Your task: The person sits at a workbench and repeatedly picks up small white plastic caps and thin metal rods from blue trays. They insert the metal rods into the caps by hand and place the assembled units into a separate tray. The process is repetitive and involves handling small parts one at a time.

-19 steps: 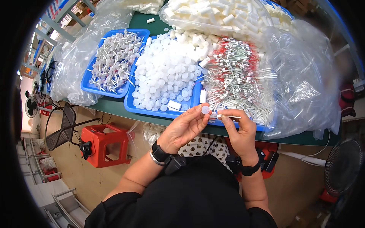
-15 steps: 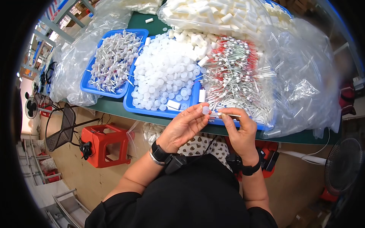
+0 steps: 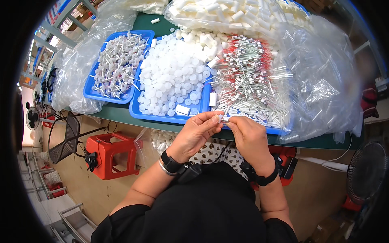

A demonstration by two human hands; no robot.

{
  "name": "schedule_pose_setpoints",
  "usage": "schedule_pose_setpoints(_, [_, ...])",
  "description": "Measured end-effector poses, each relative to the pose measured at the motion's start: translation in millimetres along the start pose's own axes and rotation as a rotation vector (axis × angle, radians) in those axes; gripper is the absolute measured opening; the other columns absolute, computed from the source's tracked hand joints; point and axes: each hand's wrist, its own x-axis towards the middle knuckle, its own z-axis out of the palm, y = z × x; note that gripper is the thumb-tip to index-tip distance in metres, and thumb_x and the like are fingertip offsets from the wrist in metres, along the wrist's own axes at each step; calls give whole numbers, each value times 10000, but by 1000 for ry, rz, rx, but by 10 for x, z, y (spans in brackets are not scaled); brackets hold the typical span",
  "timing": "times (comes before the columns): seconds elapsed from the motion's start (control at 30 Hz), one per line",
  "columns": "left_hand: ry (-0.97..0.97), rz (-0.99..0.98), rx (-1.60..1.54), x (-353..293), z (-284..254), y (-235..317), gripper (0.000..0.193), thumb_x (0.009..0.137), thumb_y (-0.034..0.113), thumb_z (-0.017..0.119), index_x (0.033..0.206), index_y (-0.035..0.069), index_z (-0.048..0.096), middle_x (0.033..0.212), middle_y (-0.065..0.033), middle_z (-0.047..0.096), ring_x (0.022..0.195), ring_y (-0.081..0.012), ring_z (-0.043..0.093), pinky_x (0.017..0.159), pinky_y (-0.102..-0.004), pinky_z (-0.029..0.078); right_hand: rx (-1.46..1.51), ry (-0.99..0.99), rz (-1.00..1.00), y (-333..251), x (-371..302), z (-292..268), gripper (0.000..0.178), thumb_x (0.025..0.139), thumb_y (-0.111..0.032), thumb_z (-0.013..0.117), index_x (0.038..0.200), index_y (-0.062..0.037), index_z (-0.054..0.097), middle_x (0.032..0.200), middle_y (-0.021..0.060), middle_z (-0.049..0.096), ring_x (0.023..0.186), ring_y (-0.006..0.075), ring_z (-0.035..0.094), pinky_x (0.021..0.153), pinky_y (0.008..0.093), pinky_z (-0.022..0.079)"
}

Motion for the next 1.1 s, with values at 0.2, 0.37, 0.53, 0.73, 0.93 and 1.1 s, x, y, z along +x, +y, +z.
schedule_pose_setpoints(0.2, [-21,-41,6,4,-51,-94,293,945,164,610,1178,-14,605,919,-35,651,812,-96,615,763,-221,522,360,-80,306,50,-26,38,69,881,-44,623,903,21,625,716,152,637,576,272,621,531,332,472])
schedule_pose_setpoints(0.37, [-46,-60,-103,41,-51,-136,290,954,167,596,1184,-10,604,885,-26,648,775,-77,611,724,-212,526,-66,122,-68,-31,-44,192,47,872,-41,627,878,5,617,687,147,624,574,299,614,510,360,460])
schedule_pose_setpoints(0.53, [26,-30,-31,3,-40,-52,296,959,181,591,1189,-6,596,885,-23,648,761,-76,606,719,-221,528,81,-11,70,20,2,139,96,895,-79,617,918,11,642,736,160,644,594,284,627,532,336,473])
schedule_pose_setpoints(0.73, [114,161,-67,5,-71,124,302,966,209,580,1176,-7,575,1004,-88,651,937,-172,648,805,-267,549,-408,47,-119,371,219,-62,107,870,-75,603,930,-2,652,834,149,650,744,312,636,641,378,499])
schedule_pose_setpoints(0.93, [101,114,-75,3,-74,127,339,980,207,550,1232,-17,516,1063,-131,631,1022,-229,642,894,-314,549,-637,-106,-91,557,220,30,87,815,-53,643,881,3,637,801,138,597,747,340,605,673,401,483])
schedule_pose_setpoints(1.1, [108,132,-83,20,-79,90,321,982,182,543,1235,-13,514,1078,-134,625,1062,-236,631,908,-314,544,-315,2,-56,442,212,-24,78,814,-59,664,869,-19,625,817,138,627,731,303,634,617,388,493])
